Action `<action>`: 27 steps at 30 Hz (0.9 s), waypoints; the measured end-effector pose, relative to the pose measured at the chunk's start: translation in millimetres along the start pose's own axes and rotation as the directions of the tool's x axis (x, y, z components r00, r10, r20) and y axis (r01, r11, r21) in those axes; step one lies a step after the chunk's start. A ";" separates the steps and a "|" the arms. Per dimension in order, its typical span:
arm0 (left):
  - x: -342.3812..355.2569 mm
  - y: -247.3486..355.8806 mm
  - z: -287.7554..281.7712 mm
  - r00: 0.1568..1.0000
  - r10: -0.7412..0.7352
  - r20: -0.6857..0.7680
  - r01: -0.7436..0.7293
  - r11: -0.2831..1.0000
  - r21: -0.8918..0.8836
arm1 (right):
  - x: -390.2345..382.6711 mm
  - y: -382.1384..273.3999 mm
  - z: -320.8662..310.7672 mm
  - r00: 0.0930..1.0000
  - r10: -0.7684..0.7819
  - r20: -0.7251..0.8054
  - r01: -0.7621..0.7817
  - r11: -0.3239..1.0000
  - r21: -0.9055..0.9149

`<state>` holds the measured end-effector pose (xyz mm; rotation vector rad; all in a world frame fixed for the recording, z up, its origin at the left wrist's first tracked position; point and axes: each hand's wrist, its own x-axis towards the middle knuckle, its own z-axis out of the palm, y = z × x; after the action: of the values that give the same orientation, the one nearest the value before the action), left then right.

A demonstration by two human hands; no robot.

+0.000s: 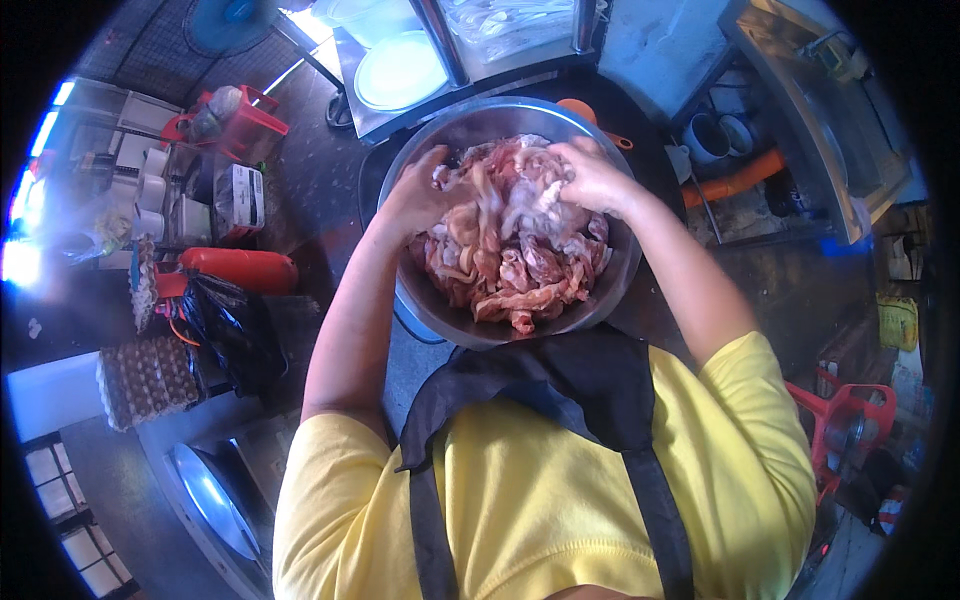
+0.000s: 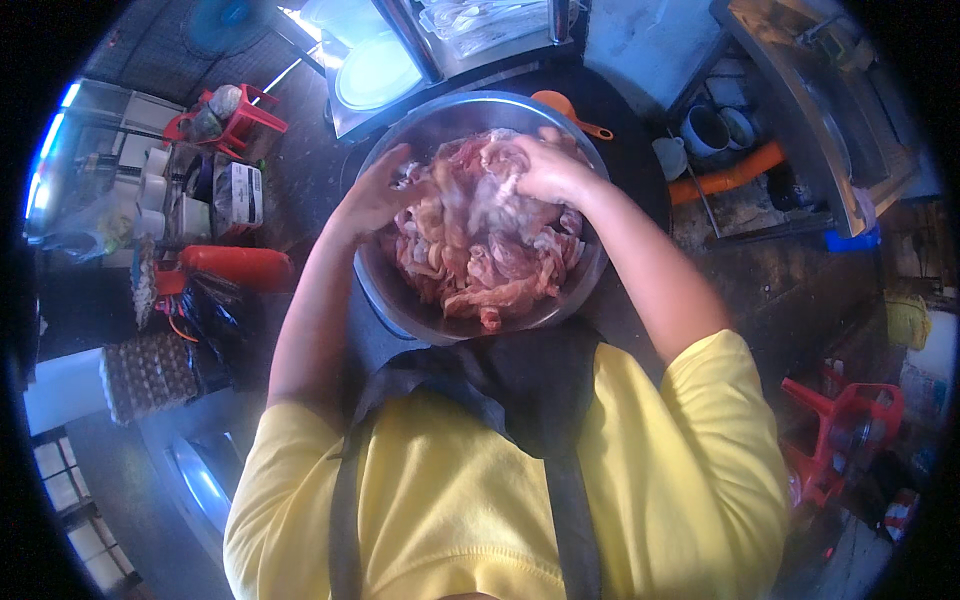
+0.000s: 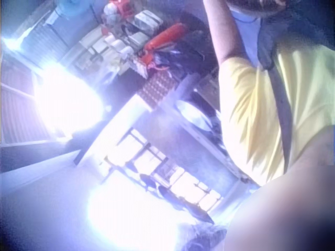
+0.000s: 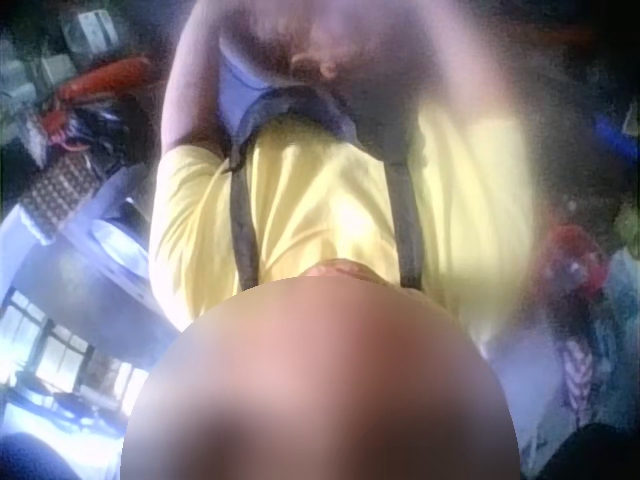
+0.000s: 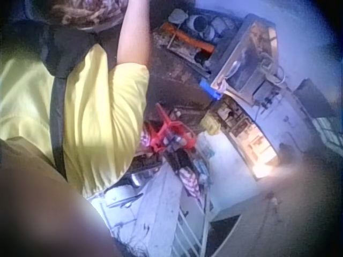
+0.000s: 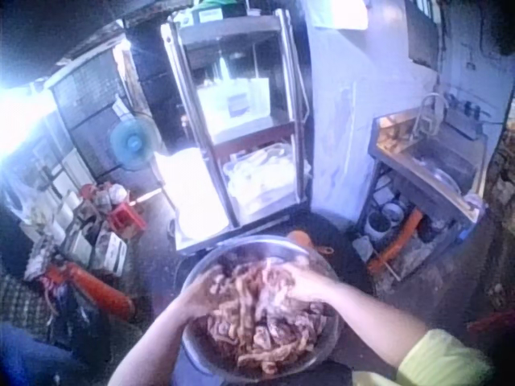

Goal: The person mixes raw meat pieces in a large metal bowl by hand, repeatedly lifting and turning the contents to ensure even distribution. They then transfer the mixed meat into a white plastic container.

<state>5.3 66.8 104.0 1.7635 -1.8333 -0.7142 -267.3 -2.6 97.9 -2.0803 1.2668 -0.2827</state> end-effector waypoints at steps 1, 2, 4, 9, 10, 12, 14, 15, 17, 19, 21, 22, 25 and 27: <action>0.8 -24.3 3.6 0.974 -0.222 0.054 0.227 0.963 -0.148 | 4.6 5.9 7.2 0.998 0.069 0.005 -0.069 0.995 0.070; 3.2 -49.7 7.1 0.897 -0.421 0.137 0.443 0.851 -0.282 | 6.7 -1.2 4.1 0.980 0.176 0.094 -0.196 0.934 0.298; 8.8 -75.8 26.1 0.754 -0.592 0.286 0.643 0.573 -0.508 | 18.7 14.3 10.8 0.925 0.310 0.220 -0.377 0.677 0.632; 22.7 -99.7 63.8 0.770 -0.429 0.473 0.564 0.109 -0.819 | 59.8 50.9 57.0 0.816 0.466 0.342 -0.460 0.165 0.872; 26.8 -96.5 62.4 0.795 -0.368 0.481 0.528 0.032 -0.848 | 68.2 47.6 65.6 0.814 0.496 0.303 -0.406 0.111 0.907; 31.9 -75.9 62.6 0.848 -0.303 0.435 0.491 0.140 -0.860 | 81.3 52.1 56.9 0.797 0.388 0.462 -0.591 0.349 0.727; 39.4 -93.2 67.9 0.815 -0.259 0.519 0.536 -0.002 -0.844 | 91.8 47.1 56.0 0.769 0.413 0.488 -0.637 0.432 0.638; 45.3 -89.5 69.9 0.818 -0.233 0.526 0.539 -0.005 -0.842 | 96.0 58.0 57.3 0.774 0.373 0.511 -0.631 0.519 0.577; 52.2 -86.0 76.9 0.894 -0.230 0.385 0.409 0.070 -0.910 | 100.7 56.1 58.8 0.709 0.406 0.577 -0.695 0.540 0.475; 60.2 -97.6 91.7 0.937 -0.114 0.330 0.329 -0.034 -0.944 | 102.5 61.5 62.6 0.712 0.367 0.598 -0.675 0.592 0.441; 55.3 -89.8 93.8 0.903 -0.079 0.423 0.411 -0.136 -0.902 | 93.8 59.5 64.3 0.751 0.341 0.565 -0.631 0.621 0.465; 50.8 -72.5 88.9 0.879 -0.067 0.473 0.451 -0.210 -0.868 | 81.1 48.7 53.1 0.763 0.346 0.546 -0.619 0.634 0.464; 33.0 -68.3 69.7 0.780 0.139 0.610 0.623 -0.093 -0.776 | 67.2 74.6 57.6 0.848 0.038 0.528 -0.431 0.628 0.648; 19.9 -71.2 63.9 0.840 0.171 0.515 0.509 0.080 -0.857 | 51.7 54.2 43.1 0.864 -0.193 0.466 -0.295 0.555 0.777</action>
<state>14.3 47.2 8.8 0.7513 -0.6894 -2.0870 -257.8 -44.1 22.6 -1.1354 0.6355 -0.2214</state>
